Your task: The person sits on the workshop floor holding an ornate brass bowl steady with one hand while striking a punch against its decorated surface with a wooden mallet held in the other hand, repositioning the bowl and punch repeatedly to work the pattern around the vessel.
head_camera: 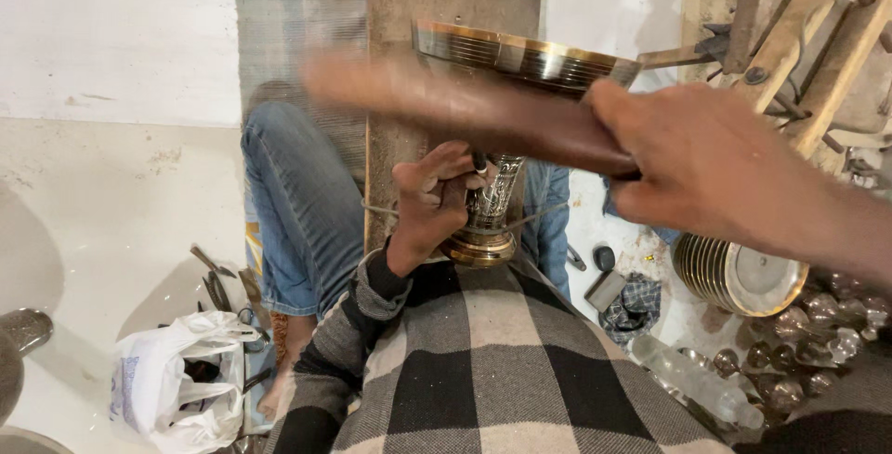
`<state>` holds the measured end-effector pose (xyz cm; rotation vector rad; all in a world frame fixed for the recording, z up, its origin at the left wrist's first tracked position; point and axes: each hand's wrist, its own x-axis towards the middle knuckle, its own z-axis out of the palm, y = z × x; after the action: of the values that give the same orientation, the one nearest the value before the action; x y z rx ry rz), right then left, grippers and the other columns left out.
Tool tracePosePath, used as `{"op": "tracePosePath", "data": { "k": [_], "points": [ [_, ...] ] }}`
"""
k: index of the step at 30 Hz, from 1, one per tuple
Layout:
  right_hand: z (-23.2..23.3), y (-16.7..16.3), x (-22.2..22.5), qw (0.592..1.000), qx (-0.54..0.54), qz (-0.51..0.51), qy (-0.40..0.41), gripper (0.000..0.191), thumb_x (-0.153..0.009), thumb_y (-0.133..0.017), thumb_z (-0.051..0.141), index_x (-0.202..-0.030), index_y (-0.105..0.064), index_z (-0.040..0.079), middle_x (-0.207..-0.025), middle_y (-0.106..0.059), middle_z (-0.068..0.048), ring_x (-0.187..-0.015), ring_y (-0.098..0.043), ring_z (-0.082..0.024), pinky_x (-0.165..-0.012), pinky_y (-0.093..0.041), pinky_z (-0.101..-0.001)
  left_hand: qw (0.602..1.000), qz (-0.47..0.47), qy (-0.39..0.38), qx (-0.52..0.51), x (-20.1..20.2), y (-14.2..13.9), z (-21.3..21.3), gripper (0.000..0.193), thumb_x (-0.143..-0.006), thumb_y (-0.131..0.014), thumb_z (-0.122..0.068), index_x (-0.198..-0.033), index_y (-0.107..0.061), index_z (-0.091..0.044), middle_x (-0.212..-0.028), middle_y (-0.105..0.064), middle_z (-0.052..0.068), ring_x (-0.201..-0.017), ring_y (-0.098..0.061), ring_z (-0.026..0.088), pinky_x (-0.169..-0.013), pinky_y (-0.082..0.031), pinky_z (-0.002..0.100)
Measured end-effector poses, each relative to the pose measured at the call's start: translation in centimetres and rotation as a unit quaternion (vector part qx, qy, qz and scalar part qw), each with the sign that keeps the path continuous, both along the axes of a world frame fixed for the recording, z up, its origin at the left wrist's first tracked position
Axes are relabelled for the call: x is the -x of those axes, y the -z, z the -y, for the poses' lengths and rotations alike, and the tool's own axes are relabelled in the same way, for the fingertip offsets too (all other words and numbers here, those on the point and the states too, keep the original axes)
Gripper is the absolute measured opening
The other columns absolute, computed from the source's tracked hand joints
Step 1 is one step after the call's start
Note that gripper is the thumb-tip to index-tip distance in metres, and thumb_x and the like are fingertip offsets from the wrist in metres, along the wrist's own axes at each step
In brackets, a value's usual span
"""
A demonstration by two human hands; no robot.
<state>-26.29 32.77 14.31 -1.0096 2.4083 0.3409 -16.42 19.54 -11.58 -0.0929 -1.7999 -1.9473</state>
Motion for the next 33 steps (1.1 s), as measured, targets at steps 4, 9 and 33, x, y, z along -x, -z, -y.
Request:
{"op": "tracePosePath", "data": {
  "k": [4,9,33],
  "points": [
    [-0.6,0.8,0.8,0.990,-0.073,0.032,0.118,0.037,-0.083,-0.070,0.023,-0.111,-0.050,0.008,-0.062,-0.056,-0.005,-0.046,-0.057,-0.017,-0.042,-0.049,-0.0334,0.999,-0.016,0.029,-0.012,-0.2,0.0,0.1,0.042,-0.088,-0.056,0.019,-0.127,-0.063,0.006,-0.110,-0.076,0.018,-0.099,-0.078,0.025,-0.086,-0.066,0.032],
    [-2.4,2.4,0.5,0.986,-0.162,-0.014,0.045,0.040,-0.080,-0.072,0.021,-0.114,-0.053,0.012,-0.068,-0.056,-0.001,-0.057,-0.058,-0.015,-0.050,-0.050,-0.0323,0.998,0.002,0.024,-0.063,-0.2,-0.1,0.1,0.032,-0.097,-0.052,0.018,-0.120,-0.068,0.001,-0.103,-0.079,0.014,-0.090,-0.081,0.021,-0.083,-0.069,0.031],
    [-9.1,23.8,-3.1,0.576,0.724,-0.005,0.380,0.043,-0.077,-0.070,-0.001,-0.119,-0.060,0.001,-0.090,-0.057,0.004,-0.078,-0.057,-0.006,-0.072,-0.050,-0.0228,0.995,0.061,-0.020,-0.075,-2.5,-2.1,-2.7,0.039,-0.100,-0.060,0.013,-0.138,-0.054,0.005,-0.102,-0.075,0.014,-0.093,-0.075,0.020,-0.083,-0.063,0.028]
  ]
}}
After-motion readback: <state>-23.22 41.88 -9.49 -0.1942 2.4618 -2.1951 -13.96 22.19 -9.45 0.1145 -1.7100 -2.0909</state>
